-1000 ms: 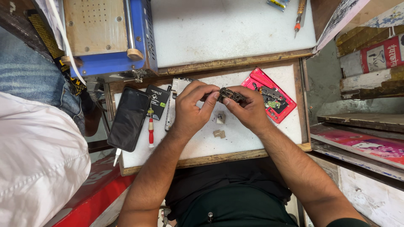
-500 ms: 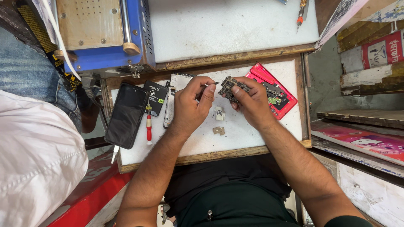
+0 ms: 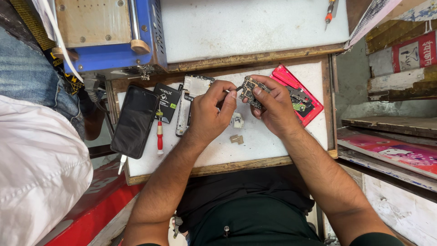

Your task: The person disassembles a mobile phone, removes the motherboard, and uses a small tool to scrape or clean components on the board. The person then reattaches a ribbon cable and continues to manipulate the motherboard and other small parts on the workbench.

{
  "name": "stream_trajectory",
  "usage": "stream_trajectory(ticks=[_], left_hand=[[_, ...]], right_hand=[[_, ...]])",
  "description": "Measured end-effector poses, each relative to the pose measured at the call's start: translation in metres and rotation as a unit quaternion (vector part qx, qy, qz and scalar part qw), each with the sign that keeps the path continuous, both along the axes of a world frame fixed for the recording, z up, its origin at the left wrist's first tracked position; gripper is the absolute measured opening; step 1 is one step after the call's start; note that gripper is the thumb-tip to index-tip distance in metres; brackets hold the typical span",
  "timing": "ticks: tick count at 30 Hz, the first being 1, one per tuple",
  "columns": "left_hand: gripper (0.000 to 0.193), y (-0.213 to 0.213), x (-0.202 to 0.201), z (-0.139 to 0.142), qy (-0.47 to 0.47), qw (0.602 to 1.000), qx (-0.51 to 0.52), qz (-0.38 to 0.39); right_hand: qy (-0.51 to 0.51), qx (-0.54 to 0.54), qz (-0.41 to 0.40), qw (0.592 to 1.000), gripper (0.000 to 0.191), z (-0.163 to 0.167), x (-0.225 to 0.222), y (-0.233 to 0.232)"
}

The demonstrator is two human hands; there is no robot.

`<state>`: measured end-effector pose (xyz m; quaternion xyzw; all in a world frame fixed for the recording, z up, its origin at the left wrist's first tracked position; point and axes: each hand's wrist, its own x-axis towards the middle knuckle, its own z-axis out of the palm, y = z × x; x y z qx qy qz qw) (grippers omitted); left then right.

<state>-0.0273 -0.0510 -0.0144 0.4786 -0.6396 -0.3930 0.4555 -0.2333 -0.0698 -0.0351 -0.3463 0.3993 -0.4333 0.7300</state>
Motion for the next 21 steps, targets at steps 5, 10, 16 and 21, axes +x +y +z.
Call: stream_trajectory(ticks=[5, 10, 16, 21], left_hand=[[0.008, 0.0005, -0.0008, 0.0029, -0.019, 1.000, -0.013, 0.010], [0.007, 0.0011, -0.0004, 0.0035, -0.031, 0.999, -0.017, 0.015], [0.008, 0.0010, 0.0008, 0.0013, -0.043, 0.999, 0.001, 0.017], [0.008, 0.0006, 0.0010, 0.0012, -0.040, 0.999, 0.003, 0.018]], right_hand=[[0.006, -0.007, -0.002, 1.000, 0.037, -0.0018, -0.0010, 0.0009], [0.028, -0.043, -0.001, 0.999, 0.035, -0.0053, -0.0001, 0.0026], [0.076, -0.087, -0.002, 0.993, 0.034, -0.0062, 0.0009, 0.0064], [0.082, -0.086, -0.004, 0.993, 0.034, -0.0061, 0.0017, 0.0053]])
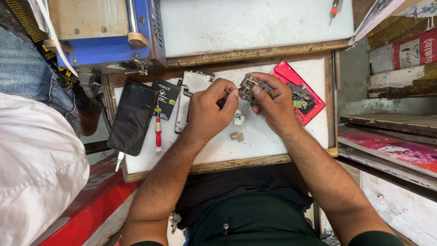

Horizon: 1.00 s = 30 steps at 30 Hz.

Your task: The person disassembles a mobile phone, removes the motherboard, and uses a small tool to scrape or clean components on the board. The person then reattaches a ribbon cable and continues to manipulate the motherboard and other small parts on the workbench.

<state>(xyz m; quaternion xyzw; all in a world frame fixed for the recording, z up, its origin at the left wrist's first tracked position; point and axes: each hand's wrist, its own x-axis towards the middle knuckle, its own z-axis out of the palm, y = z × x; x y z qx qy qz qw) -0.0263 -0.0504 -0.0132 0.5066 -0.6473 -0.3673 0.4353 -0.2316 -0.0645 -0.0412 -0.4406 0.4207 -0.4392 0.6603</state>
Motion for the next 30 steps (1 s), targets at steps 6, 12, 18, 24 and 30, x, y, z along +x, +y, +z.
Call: stream_trajectory(ticks=[6, 12, 18, 24, 30], left_hand=[[0.006, -0.0008, 0.0010, -0.0010, 0.005, 1.000, -0.004, -0.007], [0.005, -0.0016, 0.0013, -0.0008, 0.000, 1.000, 0.003, -0.013], [0.008, -0.0019, 0.0022, 0.0007, 0.013, 0.999, 0.024, -0.023], [0.010, -0.0026, 0.0038, 0.0026, -0.004, 0.999, 0.021, -0.045], [0.013, -0.0029, 0.0050, 0.0055, 0.040, 0.992, 0.089, -0.075]], right_hand=[[0.007, -0.011, 0.004, 1.000, 0.033, -0.0012, -0.0001, -0.0003], [0.010, -0.009, 0.004, 1.000, 0.033, -0.0011, -0.0002, 0.0003], [0.043, -0.026, -0.004, 0.999, 0.033, -0.0007, -0.0004, 0.0012], [0.038, -0.029, -0.002, 0.999, 0.026, -0.0021, -0.0015, 0.0025], [0.029, -0.030, -0.002, 0.999, 0.021, -0.0032, -0.0026, 0.0028]])
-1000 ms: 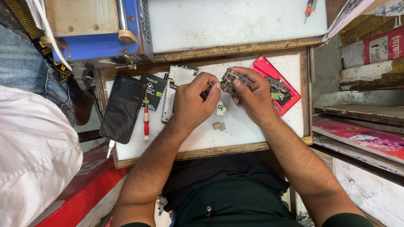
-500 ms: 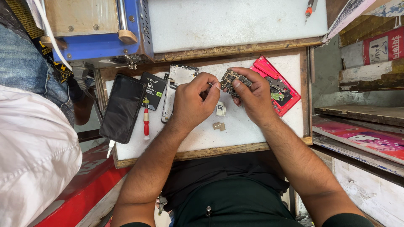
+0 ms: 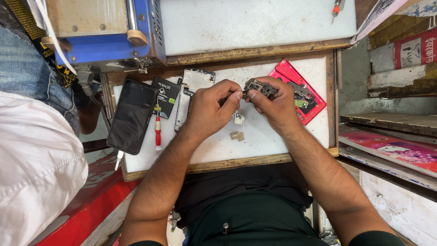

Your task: The person disassembles a mobile phone, removes the motherboard, and uses a small tool to scrape or clean components on the board. The person then reattaches a ribbon cable and continues to manipulate the motherboard and other small parts on the workbench.

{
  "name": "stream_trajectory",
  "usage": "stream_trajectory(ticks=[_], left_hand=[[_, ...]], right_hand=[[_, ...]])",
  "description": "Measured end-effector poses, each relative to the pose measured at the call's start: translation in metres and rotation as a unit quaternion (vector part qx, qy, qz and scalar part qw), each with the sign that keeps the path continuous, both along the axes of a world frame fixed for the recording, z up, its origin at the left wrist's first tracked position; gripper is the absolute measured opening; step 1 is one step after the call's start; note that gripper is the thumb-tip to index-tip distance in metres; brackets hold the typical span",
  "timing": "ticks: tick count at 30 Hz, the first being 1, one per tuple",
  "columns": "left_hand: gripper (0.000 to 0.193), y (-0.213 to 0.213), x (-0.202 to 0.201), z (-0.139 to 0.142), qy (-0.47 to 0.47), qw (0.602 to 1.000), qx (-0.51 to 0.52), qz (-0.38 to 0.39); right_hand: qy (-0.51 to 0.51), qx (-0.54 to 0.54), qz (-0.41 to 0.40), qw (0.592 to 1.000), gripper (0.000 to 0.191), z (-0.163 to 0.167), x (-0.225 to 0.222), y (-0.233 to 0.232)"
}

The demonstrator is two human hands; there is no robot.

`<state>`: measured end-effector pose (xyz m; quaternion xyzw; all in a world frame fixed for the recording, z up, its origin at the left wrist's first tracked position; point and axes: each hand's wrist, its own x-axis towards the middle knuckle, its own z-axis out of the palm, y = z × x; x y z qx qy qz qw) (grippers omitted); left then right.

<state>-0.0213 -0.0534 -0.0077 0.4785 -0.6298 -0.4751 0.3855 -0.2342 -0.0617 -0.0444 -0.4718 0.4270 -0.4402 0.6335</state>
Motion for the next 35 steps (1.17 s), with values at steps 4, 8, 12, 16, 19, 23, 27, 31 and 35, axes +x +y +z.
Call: stream_trajectory(ticks=[4, 8, 12, 16, 19, 23, 27, 31, 35], left_hand=[[0.014, -0.001, 0.000, -0.002, 0.012, 1.000, 0.012, -0.021], [0.016, -0.003, 0.000, -0.006, 0.023, 0.998, 0.046, -0.038], [0.017, -0.004, 0.001, -0.010, 0.086, 0.993, 0.053, -0.061], [0.018, -0.005, 0.003, -0.013, 0.107, 0.988, 0.077, -0.074], [0.018, -0.006, 0.003, -0.014, 0.121, 0.986, 0.078, -0.082], [0.018, -0.005, 0.004, -0.014, 0.135, 0.982, 0.093, -0.090], [0.019, -0.005, 0.005, -0.013, 0.151, 0.978, 0.105, -0.102], [0.019, -0.006, 0.005, -0.013, 0.153, 0.975, 0.125, -0.106], [0.018, -0.007, 0.006, -0.012, 0.171, 0.969, 0.133, -0.118]], right_hand=[[-0.001, 0.005, 0.002, 1.000, 0.019, 0.001, -0.002, 0.000], [-0.001, 0.009, 0.017, 1.000, 0.015, 0.002, -0.005, -0.001], [-0.009, 0.018, 0.020, 1.000, 0.015, 0.001, -0.007, -0.001], [-0.030, 0.026, 0.026, 0.999, 0.015, -0.003, -0.008, -0.003], [-0.034, 0.023, 0.031, 0.999, 0.015, -0.005, -0.010, -0.003], [-0.040, 0.034, 0.031, 0.998, 0.016, -0.006, -0.011, -0.002], [-0.049, 0.033, 0.041, 0.997, 0.015, -0.007, -0.012, -0.003], [-0.058, 0.036, 0.048, 0.996, 0.016, -0.008, -0.013, -0.002], [-0.062, 0.029, 0.064, 0.996, 0.018, -0.009, -0.015, -0.004]])
